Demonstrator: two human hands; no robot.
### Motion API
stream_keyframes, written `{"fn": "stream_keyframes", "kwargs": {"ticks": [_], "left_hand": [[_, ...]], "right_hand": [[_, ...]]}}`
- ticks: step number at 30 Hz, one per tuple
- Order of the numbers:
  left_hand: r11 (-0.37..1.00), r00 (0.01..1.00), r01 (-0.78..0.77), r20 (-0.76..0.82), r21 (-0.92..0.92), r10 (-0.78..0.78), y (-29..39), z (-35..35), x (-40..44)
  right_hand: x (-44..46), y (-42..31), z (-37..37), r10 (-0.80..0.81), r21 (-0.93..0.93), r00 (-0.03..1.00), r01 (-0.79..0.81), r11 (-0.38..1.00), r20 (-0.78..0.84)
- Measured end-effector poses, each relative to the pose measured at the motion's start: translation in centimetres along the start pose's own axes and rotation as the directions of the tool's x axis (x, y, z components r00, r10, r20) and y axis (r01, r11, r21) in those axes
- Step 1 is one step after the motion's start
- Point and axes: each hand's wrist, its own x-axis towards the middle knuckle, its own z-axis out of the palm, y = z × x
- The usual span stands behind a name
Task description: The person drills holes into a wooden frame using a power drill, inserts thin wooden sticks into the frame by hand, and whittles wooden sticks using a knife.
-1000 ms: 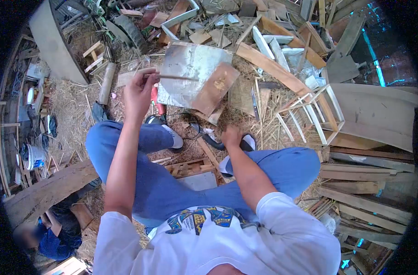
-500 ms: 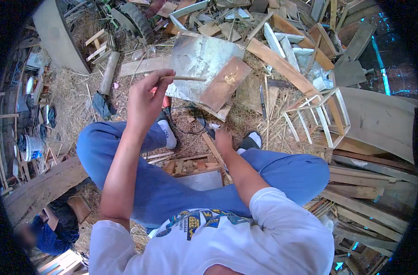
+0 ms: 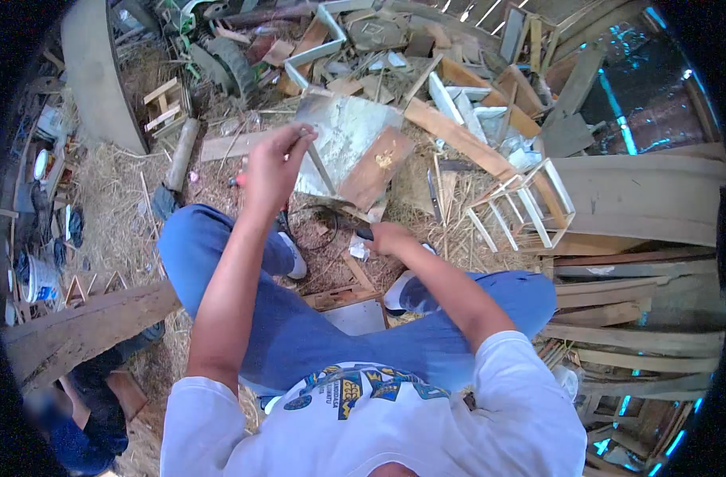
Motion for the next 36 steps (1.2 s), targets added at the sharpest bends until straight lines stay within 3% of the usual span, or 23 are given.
{"fn": "stream_keyframes", "kwargs": {"ticks": [2, 4, 10, 14, 16, 17, 19, 20, 22, 23, 26, 27, 28, 30, 36], "left_hand": [[1.000, 1.000, -0.020, -0.015, -0.006, 0.020, 0.2, 1.0, 0.8], [0.971, 0.968, -0.235, -0.077, 0.037, 0.237, -0.3, 1.9, 1.7], [0.984, 0.979, -0.175, -0.110, -0.044, 0.169, 1.6, 2.9, 3.8], [0.945, 0.967, -0.252, -0.101, -0.210, 0.235, 4.1, 3.7, 6.5], [0.966, 0.976, -0.214, -0.066, -0.142, 0.207, 5.8, 3.9, 7.3], [0.955, 0.972, -0.233, -0.020, -0.183, 0.233, 5.8, 4.6, 8.2], [0.944, 0.967, -0.242, 0.024, -0.223, 0.254, 5.2, 6.0, 8.2], [0.948, 0.965, -0.251, 0.031, -0.198, 0.262, 4.8, 6.8, 7.8], [0.952, 0.958, -0.271, 0.056, -0.142, 0.281, 2.9, 8.9, 7.0], [0.939, 0.957, -0.280, 0.025, -0.199, 0.290, 1.5, 10.2, 6.8], [0.935, 0.947, -0.305, 0.044, -0.179, 0.318, 1.3, 11.9, 6.2], [0.930, 0.943, -0.322, 0.028, -0.178, 0.332, 0.9, 12.5, 6.2], [0.933, 0.946, -0.313, 0.034, -0.176, 0.324, 0.5, 12.7, 6.1], [0.938, 0.942, -0.318, 0.065, -0.141, 0.329, -0.1, 12.8, 5.8], [0.941, 0.941, -0.302, 0.108, -0.153, 0.320, -0.4, 13.3, 6.0]], "right_hand": [[-2.6, 0.4, -3.3, 0.047, -0.054, 0.996, -0.051, 0.997, -0.077], [-5.6, 2.0, -6.8, 0.031, -0.153, 0.999, -0.033, 0.988, -0.014], [-17.5, 4.0, -16.0, 0.131, -0.171, 0.991, -0.128, 0.977, 0.002], [-24.5, 4.2, -21.1, 0.179, -0.124, 0.983, -0.182, 0.975, -0.034], [-26.2, 4.6, -22.1, 0.247, 0.048, 0.938, -0.242, 0.969, -0.243], [-25.9, 5.2, -21.6, 0.251, 0.060, 0.939, -0.244, 0.968, -0.234], [-25.1, 6.6, -21.0, 0.297, 0.298, 0.796, -0.154, 0.942, -0.527], [-24.3, 6.9, -20.7, 0.294, 0.300, 0.798, -0.149, 0.942, -0.526], [-21.5, 7.5, -18.9, 0.505, 0.664, 0.668, -0.022, 0.747, -0.546], [-18.9, 9.2, -17.3, 0.515, 0.695, 0.608, 0.086, 0.714, -0.604], [-16.6, 8.7, -16.4, 0.551, 0.752, 0.583, 0.167, 0.638, -0.597], [-17.4, 7.6, -17.1, 0.555, 0.889, 0.698, 0.303, 0.345, -0.453], [-17.1, 8.2, -16.9, 0.556, 0.893, 0.703, 0.296, 0.339, -0.444], [-16.5, 8.9, -17.0, 0.515, 0.907, 0.758, 0.409, 0.104, -0.401], [-16.4, 8.1, -17.4, 0.564, 0.918, 0.753, 0.395, 0.024, -0.339]]}}
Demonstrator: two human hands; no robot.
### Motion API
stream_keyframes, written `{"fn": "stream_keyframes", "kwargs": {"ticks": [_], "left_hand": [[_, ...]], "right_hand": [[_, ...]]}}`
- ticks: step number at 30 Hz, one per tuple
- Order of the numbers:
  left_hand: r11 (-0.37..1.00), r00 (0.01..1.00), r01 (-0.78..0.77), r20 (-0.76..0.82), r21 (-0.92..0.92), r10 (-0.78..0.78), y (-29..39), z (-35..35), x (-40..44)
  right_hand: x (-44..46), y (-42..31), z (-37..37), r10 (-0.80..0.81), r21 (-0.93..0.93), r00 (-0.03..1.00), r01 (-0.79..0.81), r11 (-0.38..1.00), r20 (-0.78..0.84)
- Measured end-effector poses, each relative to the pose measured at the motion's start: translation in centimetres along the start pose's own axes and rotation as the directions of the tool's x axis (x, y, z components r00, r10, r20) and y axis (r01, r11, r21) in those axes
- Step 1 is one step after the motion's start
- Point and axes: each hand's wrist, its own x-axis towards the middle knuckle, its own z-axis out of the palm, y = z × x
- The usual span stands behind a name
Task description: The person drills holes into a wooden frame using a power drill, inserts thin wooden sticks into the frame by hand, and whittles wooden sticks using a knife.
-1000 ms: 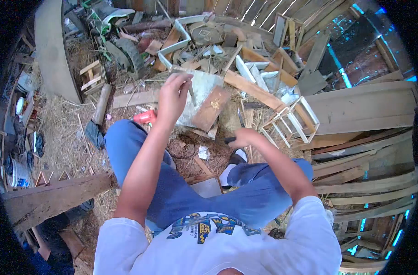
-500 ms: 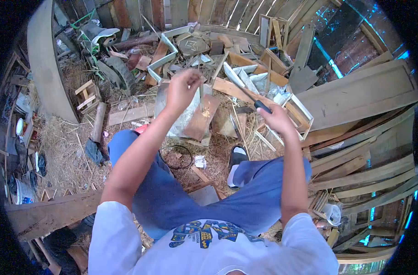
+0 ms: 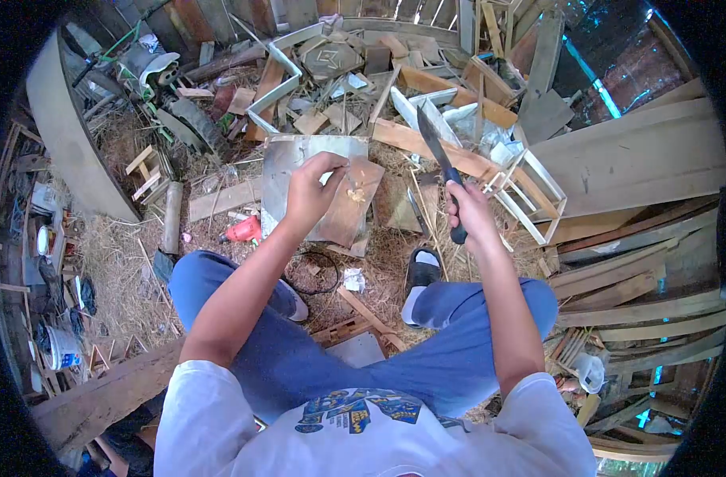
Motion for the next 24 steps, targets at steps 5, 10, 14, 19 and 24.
{"fn": "stream_keyframes", "kwargs": {"ticks": [5, 10, 14, 19, 24], "left_hand": [[1.000, 0.999, 0.011, 0.036, -0.003, -0.011, -0.4, 0.4, 0.4], [0.998, 0.995, -0.055, 0.080, 0.041, 0.052, -0.6, 0.6, 0.6], [0.999, 0.995, -0.039, 0.090, 0.031, 0.036, 0.1, 0.3, 0.7], [0.995, 0.993, -0.060, 0.108, 0.076, 0.052, -0.1, 0.2, 0.4], [0.996, 0.994, -0.083, 0.080, 0.044, 0.079, -1.1, 0.4, 0.1]], "right_hand": [[0.0, 0.6, 0.1, 0.036, 0.047, 0.999, -0.035, 0.998, -0.014], [-0.2, 0.9, 1.3, -0.026, -0.057, 0.997, 0.022, 0.998, -0.077], [-0.3, 1.2, 2.2, 0.036, 0.058, 0.997, -0.032, 0.998, -0.072], [-0.3, 0.6, 3.4, 0.018, 0.079, 0.999, -0.014, 0.997, -0.047], [0.1, 0.9, 4.2, -0.052, 0.072, 0.999, 0.051, 0.996, 0.006]]}}
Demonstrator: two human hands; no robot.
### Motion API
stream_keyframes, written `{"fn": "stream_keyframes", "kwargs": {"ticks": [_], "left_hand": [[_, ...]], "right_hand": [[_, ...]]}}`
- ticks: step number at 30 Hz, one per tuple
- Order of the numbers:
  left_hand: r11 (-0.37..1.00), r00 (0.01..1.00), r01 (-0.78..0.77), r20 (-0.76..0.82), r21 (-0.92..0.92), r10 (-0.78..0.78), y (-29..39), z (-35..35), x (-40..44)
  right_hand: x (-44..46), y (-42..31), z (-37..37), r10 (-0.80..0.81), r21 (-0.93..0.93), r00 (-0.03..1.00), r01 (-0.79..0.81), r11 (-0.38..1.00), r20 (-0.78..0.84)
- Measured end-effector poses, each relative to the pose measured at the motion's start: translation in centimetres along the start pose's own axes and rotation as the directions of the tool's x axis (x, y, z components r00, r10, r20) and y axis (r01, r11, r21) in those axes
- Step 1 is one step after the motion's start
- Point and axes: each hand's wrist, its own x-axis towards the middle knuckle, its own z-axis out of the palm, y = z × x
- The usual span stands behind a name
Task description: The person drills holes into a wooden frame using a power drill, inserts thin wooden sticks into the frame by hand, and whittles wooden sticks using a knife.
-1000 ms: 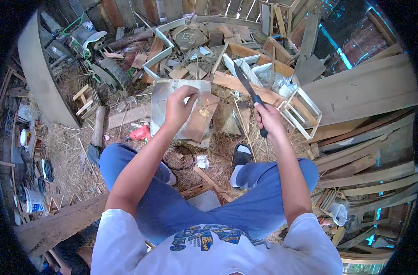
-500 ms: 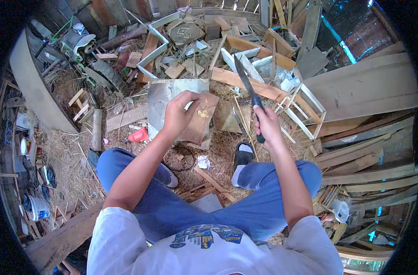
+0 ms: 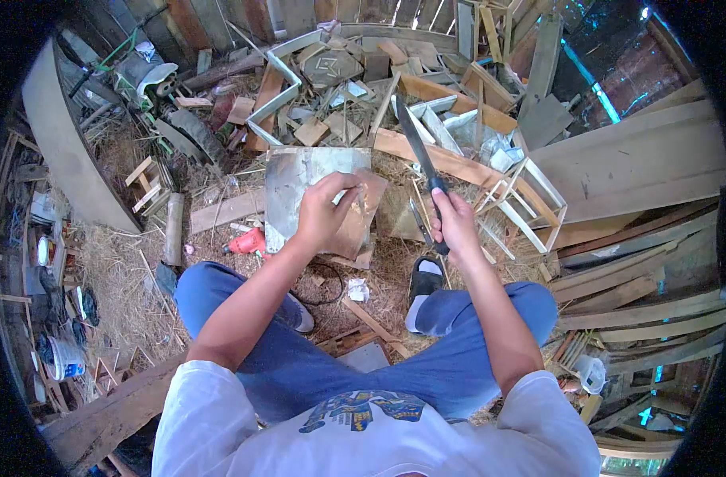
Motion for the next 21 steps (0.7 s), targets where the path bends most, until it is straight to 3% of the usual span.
{"fn": "stream_keyframes", "kwargs": {"ticks": [6, 9, 15, 17, 21], "left_hand": [[0.972, 0.982, 0.187, -0.011, -0.142, -0.190, 0.1, 0.3, -0.1], [0.969, 0.981, 0.191, -0.007, -0.157, -0.194, 0.9, 0.0, 0.1], [1.000, 0.999, 0.004, -0.042, -0.031, -0.006, -0.1, 0.6, 0.0], [0.999, 0.999, 0.009, -0.032, -0.044, -0.010, 0.3, 0.4, 0.0], [0.999, 1.000, -0.016, 0.004, 0.030, 0.016, 0.5, 0.2, 0.2]], "right_hand": [[0.2, 0.3, 0.7, -0.017, 0.006, 0.999, 0.017, 1.000, 0.031], [-0.3, 0.3, 1.0, -0.032, 0.018, 0.998, 0.031, 0.999, 0.060], [-2.4, -0.5, 1.7, -0.119, 0.042, 0.990, 0.116, 0.992, 0.078], [-4.0, -1.3, 2.3, -0.156, 0.050, 0.986, 0.154, 0.987, 0.055], [-7.1, -2.1, 4.4, -0.362, 0.132, 0.931, 0.354, 0.926, 0.043]]}}
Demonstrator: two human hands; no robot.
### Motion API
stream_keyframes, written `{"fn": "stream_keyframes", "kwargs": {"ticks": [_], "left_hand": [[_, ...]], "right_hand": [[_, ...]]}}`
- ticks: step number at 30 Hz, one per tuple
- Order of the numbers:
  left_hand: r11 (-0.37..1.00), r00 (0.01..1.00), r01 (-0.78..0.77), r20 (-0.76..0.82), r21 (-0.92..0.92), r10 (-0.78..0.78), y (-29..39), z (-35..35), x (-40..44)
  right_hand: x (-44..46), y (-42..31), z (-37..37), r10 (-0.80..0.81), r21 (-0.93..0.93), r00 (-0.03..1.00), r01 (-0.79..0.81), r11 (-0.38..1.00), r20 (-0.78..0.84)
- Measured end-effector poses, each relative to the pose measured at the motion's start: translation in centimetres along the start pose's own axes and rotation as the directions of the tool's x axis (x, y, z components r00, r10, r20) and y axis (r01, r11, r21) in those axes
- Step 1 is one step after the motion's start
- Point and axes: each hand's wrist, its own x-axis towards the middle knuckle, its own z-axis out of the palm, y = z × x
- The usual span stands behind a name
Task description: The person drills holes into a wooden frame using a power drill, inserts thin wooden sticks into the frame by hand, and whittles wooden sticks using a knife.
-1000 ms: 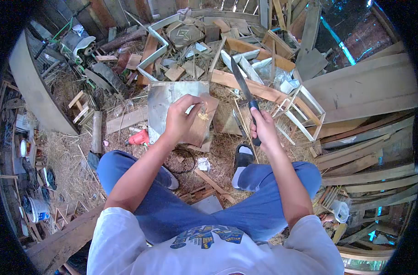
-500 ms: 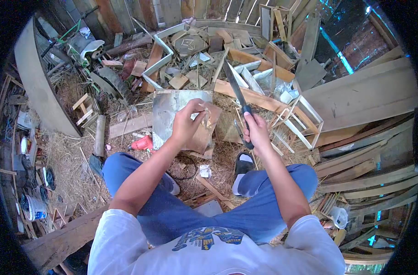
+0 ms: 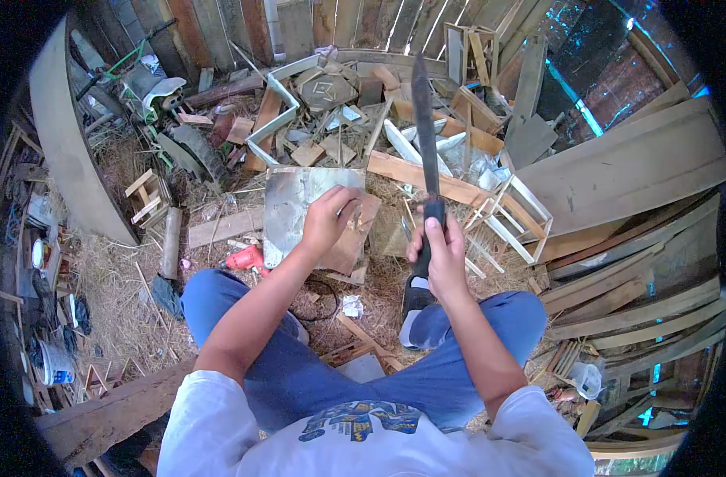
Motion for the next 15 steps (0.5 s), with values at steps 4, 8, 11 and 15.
{"fn": "stream_keyframes", "kwargs": {"ticks": [4, 8, 11, 15], "left_hand": [[1.000, 1.000, -0.010, 0.021, 0.021, 0.009, 0.3, 0.0, -0.2], [0.995, 0.996, -0.073, -0.065, -0.071, 0.068, 0.3, 0.3, -0.3], [0.995, 0.999, -0.006, -0.037, -0.102, 0.002, 0.1, 0.3, -0.8], [0.998, 1.000, 0.021, -0.003, -0.058, -0.021, 0.5, -0.2, -1.0]], "right_hand": [[-2.5, 0.7, 0.1, 0.084, 0.094, 0.996, -0.084, 0.992, 0.011], [-2.5, 2.5, -0.3, 0.228, 0.013, 0.974, -0.227, 0.974, -0.018], [-2.5, 4.3, -0.7, 0.200, -0.106, 0.980, -0.201, 0.974, -0.021], [-2.8, 5.8, -0.1, 0.273, -0.059, 0.955, -0.267, 0.962, 0.115]]}}
